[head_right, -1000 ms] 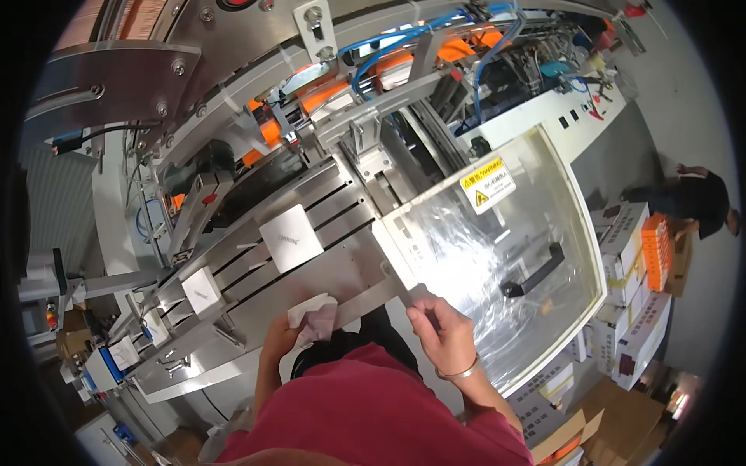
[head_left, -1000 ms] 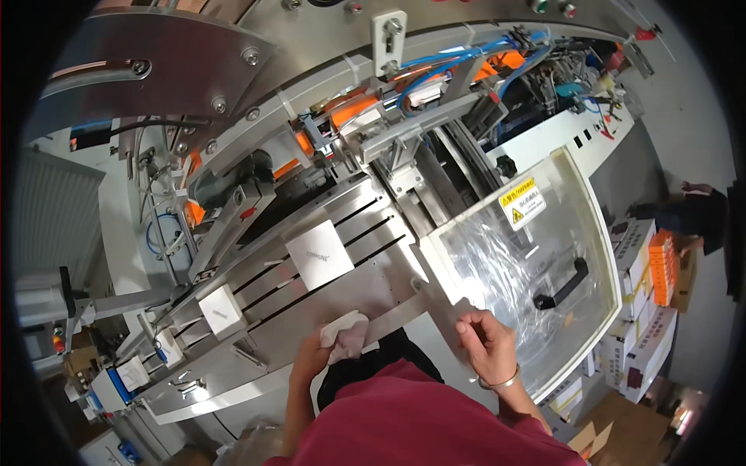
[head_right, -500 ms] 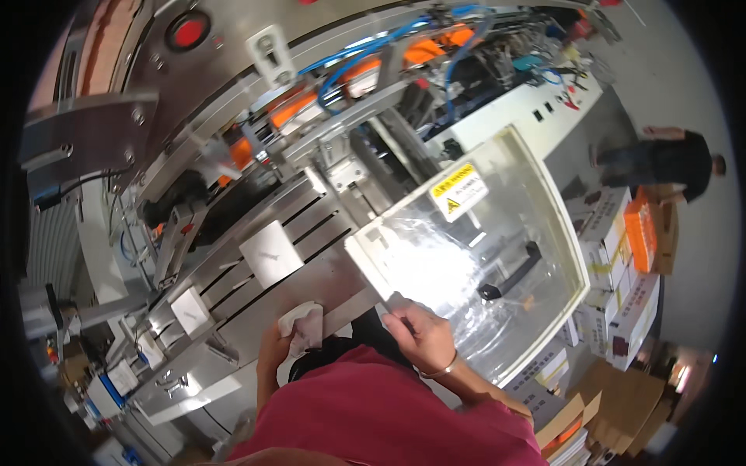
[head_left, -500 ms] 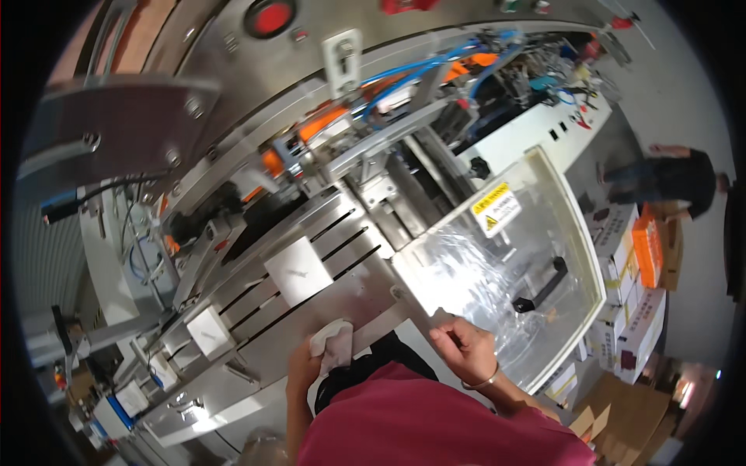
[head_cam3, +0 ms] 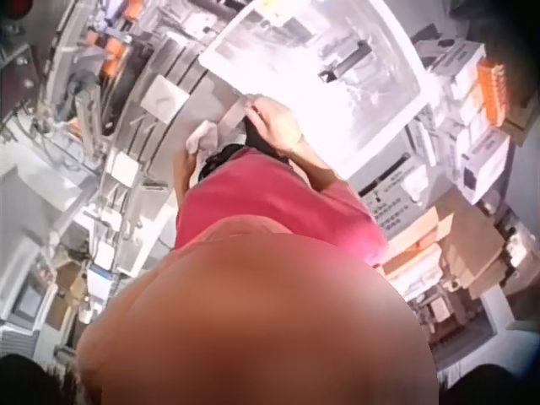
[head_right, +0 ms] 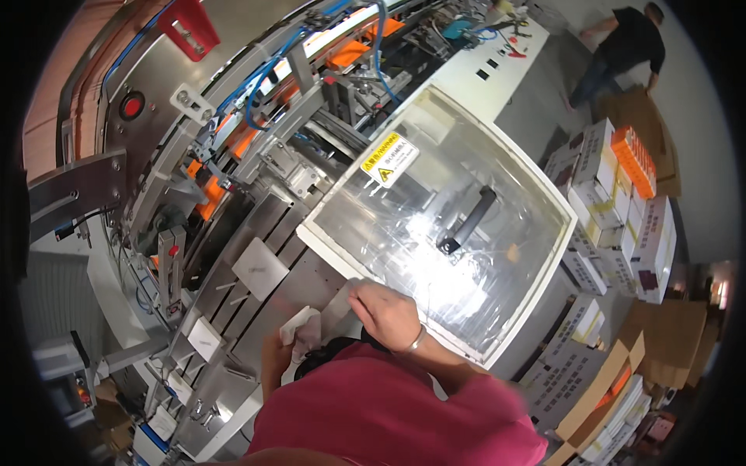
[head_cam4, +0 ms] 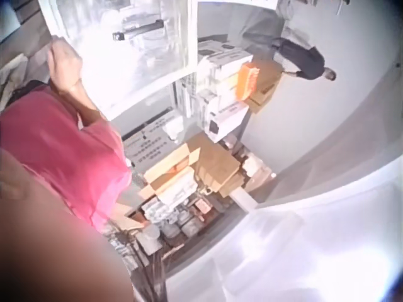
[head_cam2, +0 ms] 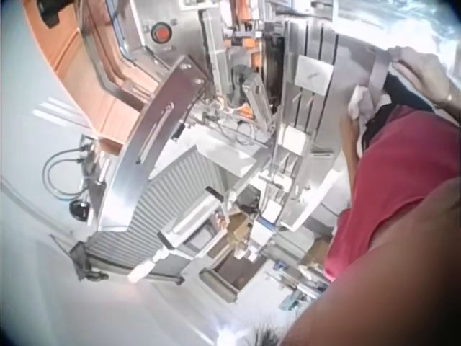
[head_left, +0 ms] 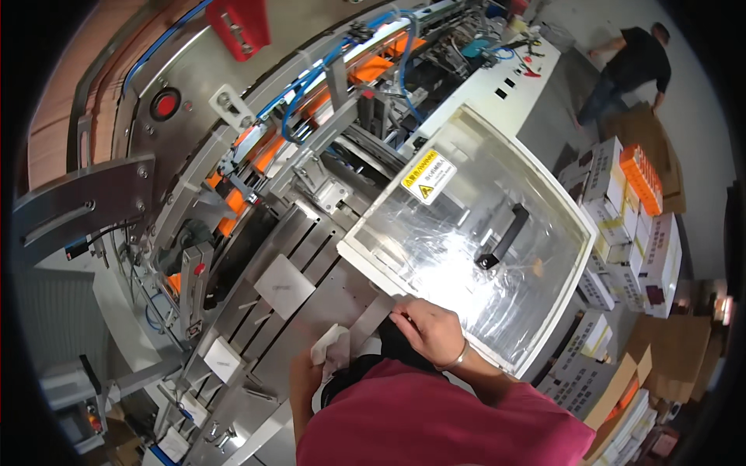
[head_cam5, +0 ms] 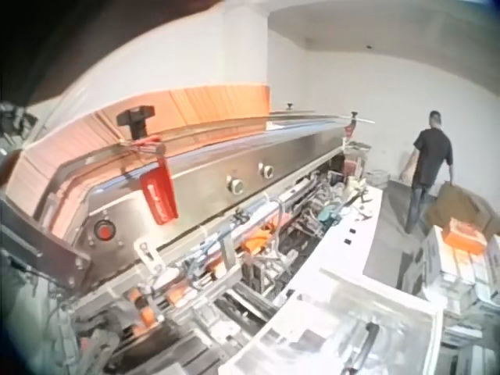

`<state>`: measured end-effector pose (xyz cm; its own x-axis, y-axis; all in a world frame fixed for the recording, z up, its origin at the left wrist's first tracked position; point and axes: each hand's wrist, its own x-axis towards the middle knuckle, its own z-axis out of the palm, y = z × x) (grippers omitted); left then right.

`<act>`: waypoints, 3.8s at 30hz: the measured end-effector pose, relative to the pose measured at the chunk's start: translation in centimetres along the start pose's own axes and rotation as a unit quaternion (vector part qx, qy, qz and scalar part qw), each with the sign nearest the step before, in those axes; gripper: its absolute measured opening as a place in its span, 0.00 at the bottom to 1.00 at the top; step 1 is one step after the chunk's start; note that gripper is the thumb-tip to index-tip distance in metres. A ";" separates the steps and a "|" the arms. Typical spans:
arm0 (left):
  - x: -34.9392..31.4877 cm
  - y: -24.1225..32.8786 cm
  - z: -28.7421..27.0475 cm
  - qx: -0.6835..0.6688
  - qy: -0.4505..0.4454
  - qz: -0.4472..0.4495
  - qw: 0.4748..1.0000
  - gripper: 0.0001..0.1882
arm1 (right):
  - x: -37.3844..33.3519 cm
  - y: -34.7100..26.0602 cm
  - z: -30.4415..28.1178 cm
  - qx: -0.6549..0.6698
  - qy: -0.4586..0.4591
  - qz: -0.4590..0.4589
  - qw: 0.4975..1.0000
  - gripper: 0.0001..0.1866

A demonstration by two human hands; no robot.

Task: Folding paper sheets and operating a packaging machine to process and pack items.

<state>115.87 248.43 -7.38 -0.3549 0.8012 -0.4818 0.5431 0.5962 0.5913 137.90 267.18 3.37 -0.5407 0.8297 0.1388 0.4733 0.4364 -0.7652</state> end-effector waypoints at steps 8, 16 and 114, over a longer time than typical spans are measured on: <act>-5.2 -0.1 -2.8 -0.071 -0.026 -0.080 0.994 0.17 | -0.7 -4.4 2.3 0.016 0.055 0.047 0.997 0.06; -17.1 -6.1 -2.4 -0.212 0.159 -0.022 0.964 0.22 | -2.0 -11.0 10.4 0.056 -0.012 -0.167 0.984 0.08; -44.9 -38.0 -6.4 -0.254 0.307 -0.103 0.911 0.22 | -4.6 -57.1 44.3 0.146 0.082 -0.163 0.972 0.27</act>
<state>106.31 190.13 -4.01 -0.8533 0.4543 -0.2557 0.0494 0.5588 0.8278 82.52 223.00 18.55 -0.4988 0.7192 0.4838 0.0657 0.5879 -0.8062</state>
